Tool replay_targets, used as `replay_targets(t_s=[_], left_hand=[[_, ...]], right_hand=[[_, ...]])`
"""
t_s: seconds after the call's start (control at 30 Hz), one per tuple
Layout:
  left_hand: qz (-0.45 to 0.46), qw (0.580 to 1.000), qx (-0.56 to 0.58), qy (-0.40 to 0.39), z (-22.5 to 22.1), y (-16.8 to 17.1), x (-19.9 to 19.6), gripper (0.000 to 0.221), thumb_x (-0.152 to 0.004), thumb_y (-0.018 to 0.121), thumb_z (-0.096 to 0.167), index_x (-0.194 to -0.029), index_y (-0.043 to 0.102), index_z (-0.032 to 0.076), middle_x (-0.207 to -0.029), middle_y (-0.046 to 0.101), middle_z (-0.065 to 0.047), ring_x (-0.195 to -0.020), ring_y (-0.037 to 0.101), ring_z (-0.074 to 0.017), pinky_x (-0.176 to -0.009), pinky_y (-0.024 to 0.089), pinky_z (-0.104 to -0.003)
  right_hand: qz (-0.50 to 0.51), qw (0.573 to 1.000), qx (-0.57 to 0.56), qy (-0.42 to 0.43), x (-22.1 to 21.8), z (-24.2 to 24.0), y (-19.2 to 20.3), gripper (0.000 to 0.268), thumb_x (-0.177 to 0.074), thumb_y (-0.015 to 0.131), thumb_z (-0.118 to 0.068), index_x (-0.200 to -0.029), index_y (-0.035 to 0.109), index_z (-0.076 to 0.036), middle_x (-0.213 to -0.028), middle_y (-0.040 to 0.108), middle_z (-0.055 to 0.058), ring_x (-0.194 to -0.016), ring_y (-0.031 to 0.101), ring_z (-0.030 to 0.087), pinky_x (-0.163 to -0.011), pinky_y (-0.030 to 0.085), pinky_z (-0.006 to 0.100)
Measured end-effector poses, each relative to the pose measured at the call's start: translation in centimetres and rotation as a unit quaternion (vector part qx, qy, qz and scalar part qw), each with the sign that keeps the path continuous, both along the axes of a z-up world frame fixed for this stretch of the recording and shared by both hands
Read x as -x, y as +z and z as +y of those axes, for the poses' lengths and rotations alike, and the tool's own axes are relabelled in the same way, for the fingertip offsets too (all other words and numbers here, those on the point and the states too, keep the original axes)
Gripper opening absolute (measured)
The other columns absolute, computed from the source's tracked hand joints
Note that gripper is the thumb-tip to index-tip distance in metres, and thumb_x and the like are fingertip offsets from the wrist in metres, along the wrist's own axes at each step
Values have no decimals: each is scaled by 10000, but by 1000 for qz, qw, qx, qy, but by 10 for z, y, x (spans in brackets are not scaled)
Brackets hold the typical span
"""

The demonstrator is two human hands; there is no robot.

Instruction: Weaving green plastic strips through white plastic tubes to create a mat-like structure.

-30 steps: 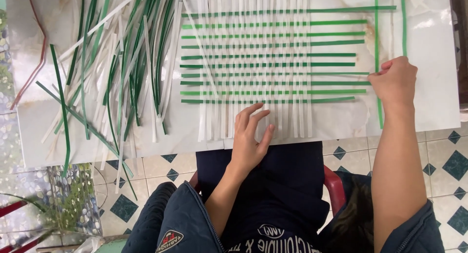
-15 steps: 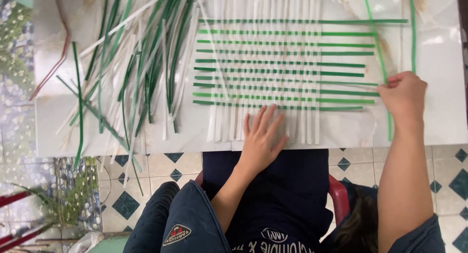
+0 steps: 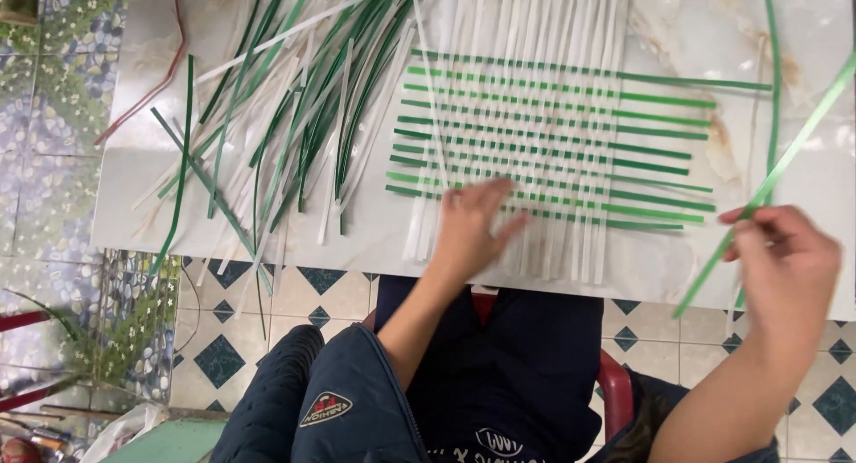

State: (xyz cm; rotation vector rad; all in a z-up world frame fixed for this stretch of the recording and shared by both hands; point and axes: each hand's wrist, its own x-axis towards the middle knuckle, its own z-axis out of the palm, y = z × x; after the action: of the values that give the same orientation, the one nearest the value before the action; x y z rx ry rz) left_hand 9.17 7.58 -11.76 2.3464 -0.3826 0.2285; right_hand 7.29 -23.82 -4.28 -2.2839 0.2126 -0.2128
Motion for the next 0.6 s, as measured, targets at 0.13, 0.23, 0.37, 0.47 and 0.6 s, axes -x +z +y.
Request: replay_targets(t_s=[0.13,0.23,0.37,0.47,0.6], left_hand=[[25,971,-116,210,40,-38,-57,559,-935,593,425,-1360,474,81,-1247,557,-134,-1108,538,-271,-914,463,-426],[32,965,-112,233,56,-29,-57,454,-862,709,128,-1273,559,10,-1059,534,-144,-960,630,-327,-801,554,-441],[53,969,-80,225,64,-48,-58,405,-873,645,27,-1264,548,-15,-1053,512,-146,-955,621,-335,-803,563,-421],[87,970,-13,229,65,-40,-58,422,-875,591,-34,-1292,526,-37,-1077,526,-166,-991,621,-353,-843,567,-436],[77,967,3,242,69,-51,-64,399,-855,590,-52,-1250,539,-40,-1019,538,-157,-970,618,-323,-837,571,-402]], right_hand=[[67,984,-164,-2,14,39,-14,148,-1040,494,-3,-971,623,-23,-952,573,54,-837,541,185,-806,502,314],[-43,954,-280,98,16,61,-84,228,-988,483,-10,-785,582,-35,-764,567,123,-634,579,184,-642,477,302],[-17,946,-299,123,7,99,-97,254,-999,462,-40,-797,613,-10,-711,584,121,-620,590,188,-661,501,330],[-1,950,-288,122,-10,115,-98,268,-1038,440,-81,-861,616,14,-772,613,136,-720,599,199,-761,507,353],[-25,958,-259,120,-24,123,-108,230,-1063,430,-79,-905,580,-3,-879,630,168,-770,585,216,-792,497,353]])
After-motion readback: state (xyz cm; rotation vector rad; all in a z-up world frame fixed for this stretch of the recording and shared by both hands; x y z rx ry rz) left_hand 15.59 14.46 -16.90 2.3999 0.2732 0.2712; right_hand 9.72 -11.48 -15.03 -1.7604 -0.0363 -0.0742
